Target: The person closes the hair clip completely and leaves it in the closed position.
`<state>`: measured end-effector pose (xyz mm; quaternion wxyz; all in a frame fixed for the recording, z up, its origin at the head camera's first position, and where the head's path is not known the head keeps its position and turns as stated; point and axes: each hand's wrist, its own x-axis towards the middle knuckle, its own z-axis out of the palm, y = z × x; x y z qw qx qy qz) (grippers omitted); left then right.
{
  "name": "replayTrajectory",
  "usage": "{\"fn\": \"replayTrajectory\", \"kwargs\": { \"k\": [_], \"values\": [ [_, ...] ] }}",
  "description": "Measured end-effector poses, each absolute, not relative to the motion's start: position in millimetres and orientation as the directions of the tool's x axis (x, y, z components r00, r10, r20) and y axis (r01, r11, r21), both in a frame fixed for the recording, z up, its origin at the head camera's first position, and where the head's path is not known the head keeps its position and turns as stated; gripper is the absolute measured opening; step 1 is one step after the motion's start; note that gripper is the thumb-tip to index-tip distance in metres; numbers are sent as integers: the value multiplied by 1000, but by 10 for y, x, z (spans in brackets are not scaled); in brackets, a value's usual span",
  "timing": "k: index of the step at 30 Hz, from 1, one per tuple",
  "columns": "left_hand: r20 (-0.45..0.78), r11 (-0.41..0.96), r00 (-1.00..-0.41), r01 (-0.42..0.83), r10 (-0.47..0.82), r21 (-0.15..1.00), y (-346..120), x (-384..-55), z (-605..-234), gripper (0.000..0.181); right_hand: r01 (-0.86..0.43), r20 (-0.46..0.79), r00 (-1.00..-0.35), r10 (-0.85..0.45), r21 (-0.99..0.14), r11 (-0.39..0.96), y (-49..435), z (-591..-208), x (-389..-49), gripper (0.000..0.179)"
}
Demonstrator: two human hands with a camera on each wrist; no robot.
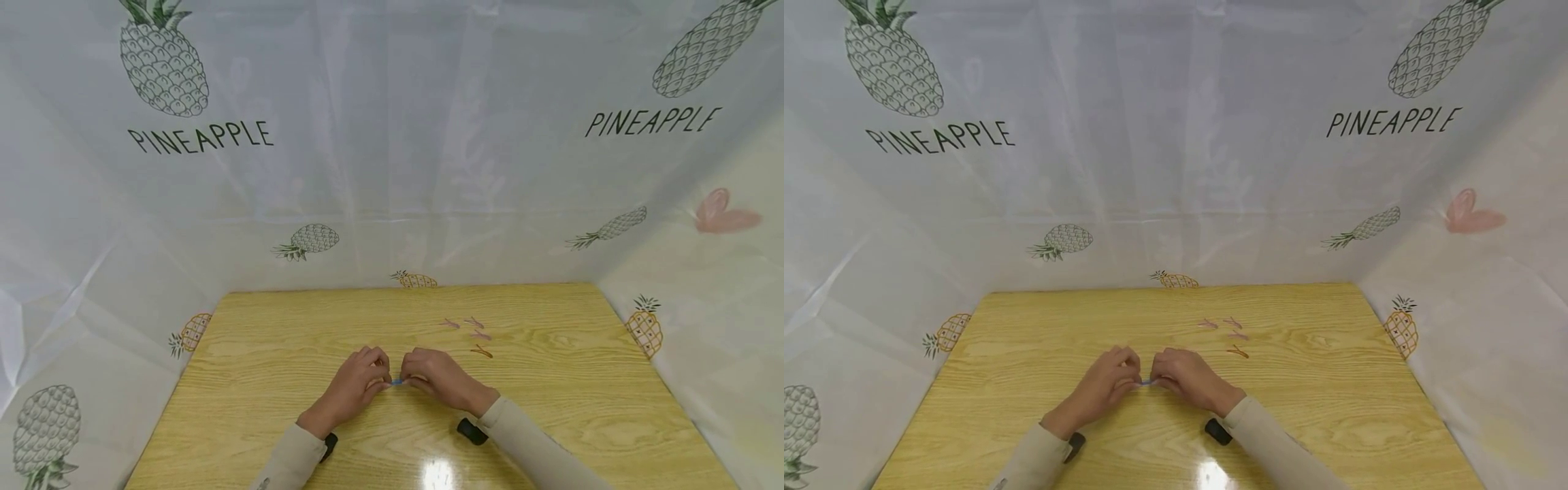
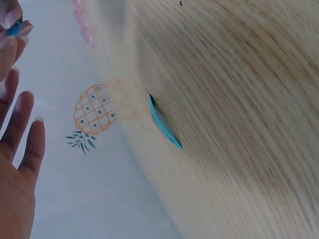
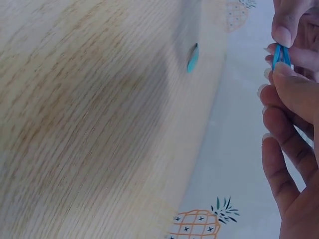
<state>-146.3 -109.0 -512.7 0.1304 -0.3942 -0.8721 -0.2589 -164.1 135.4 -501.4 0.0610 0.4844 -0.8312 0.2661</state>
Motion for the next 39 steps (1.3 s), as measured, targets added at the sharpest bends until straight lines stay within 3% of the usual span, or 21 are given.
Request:
{"fn": "replayTrajectory", "kwargs": {
  "k": [3, 8, 17, 26, 34, 38, 39],
  "values": [
    [427, 543, -654, 757, 624, 365, -1099, -1457, -5130, 9, -845, 363, -505, -783, -394, 362, 1365, -5014, -1638, 9],
    [380, 567, -712, 701, 590, 434, -1115, -1442, -5132, 5, -860, 423, -493, -760, -370, 352, 1381, -5040, -1633, 13],
    [266, 532, -792, 577, 549, 619, -1111, -1419, -5133, 9, -889, 543, -454, -706, -224, 399, 1354, -5098, -1639, 30],
    [150, 417, -822, 424, 549, 804, -1146, -1410, -5136, 15, -913, 576, -378, -725, -99, 397, 1313, -5097, -1656, 28],
    [145, 396, -829, 403, 540, 825, -1192, -1412, -5174, 17, -918, 570, -356, -741, -63, 392, 1274, -5070, -1672, 25],
    [181, 460, -847, 437, 501, 773, -1205, -1405, -5171, 1, -906, 560, -385, -734, -79, 415, 1254, -5072, -1688, 24],
    [201, 483, -848, 456, 490, 747, -1205, -1405, -5169, 6, -902, 556, -396, -731, -84, 424, 1247, -5072, -1692, 23]
  ]
}}
